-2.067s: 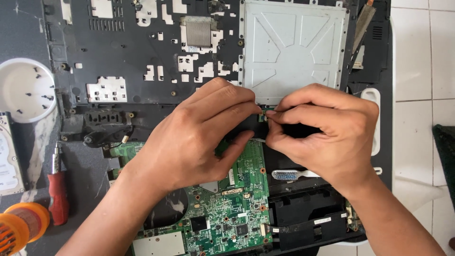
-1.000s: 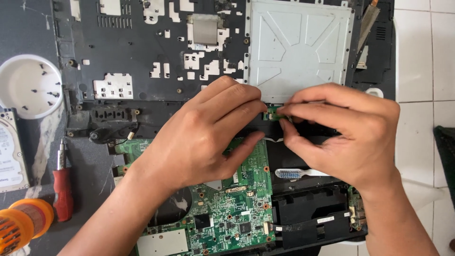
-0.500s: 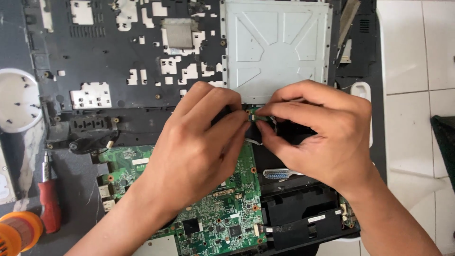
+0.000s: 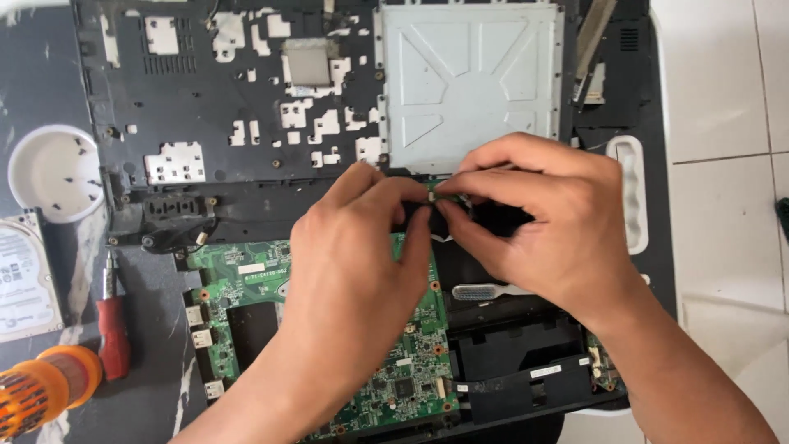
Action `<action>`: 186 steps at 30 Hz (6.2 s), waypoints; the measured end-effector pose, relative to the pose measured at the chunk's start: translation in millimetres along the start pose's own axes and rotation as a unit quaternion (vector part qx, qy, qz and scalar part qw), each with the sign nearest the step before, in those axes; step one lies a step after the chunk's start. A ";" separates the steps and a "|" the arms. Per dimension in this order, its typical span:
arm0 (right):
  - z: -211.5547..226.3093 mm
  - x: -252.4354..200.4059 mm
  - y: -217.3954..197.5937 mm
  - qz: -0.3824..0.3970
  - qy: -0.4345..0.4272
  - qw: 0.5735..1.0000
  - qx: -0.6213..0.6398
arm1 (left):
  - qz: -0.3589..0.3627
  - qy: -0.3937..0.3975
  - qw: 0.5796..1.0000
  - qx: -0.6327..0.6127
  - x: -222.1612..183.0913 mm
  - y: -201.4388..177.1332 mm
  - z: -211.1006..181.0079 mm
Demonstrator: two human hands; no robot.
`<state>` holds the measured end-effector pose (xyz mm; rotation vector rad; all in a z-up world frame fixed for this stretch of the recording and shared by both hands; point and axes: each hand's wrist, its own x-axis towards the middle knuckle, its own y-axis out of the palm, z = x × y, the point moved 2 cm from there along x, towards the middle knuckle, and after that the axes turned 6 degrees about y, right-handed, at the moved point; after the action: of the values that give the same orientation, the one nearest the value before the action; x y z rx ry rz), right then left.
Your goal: Disassembling a laptop by disconnecting internal cables and removing the upper casing to access internal components.
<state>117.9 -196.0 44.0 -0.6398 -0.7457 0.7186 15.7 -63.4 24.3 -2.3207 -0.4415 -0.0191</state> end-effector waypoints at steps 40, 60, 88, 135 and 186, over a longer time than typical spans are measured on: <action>-11.3 -6.9 -3.3 -0.026 -0.004 0.999 0.030 | -0.118 0.000 0.992 -0.035 -9.1 12.3 -11.7; -6.2 -3.9 -4.2 -0.024 -0.015 0.999 0.030 | -0.003 -0.140 0.990 0.009 4.9 18.5 -15.0; -6.7 -2.6 -7.5 0.027 0.039 0.997 0.060 | 0.082 0.062 0.995 0.002 -8.4 -23.4 3.9; 9.5 0.3 -2.3 0.010 0.059 0.992 0.109 | 0.029 0.223 0.972 -0.066 -6.1 -31.9 20.8; 18.5 -2.8 6.3 -0.004 -0.038 0.999 -0.022 | 0.048 0.052 0.980 -0.184 -5.0 -17.6 22.9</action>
<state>99.9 -189.7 49.1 -0.6522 -0.8355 0.7228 2.6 -37.6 19.3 -2.6873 -0.2900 -0.1887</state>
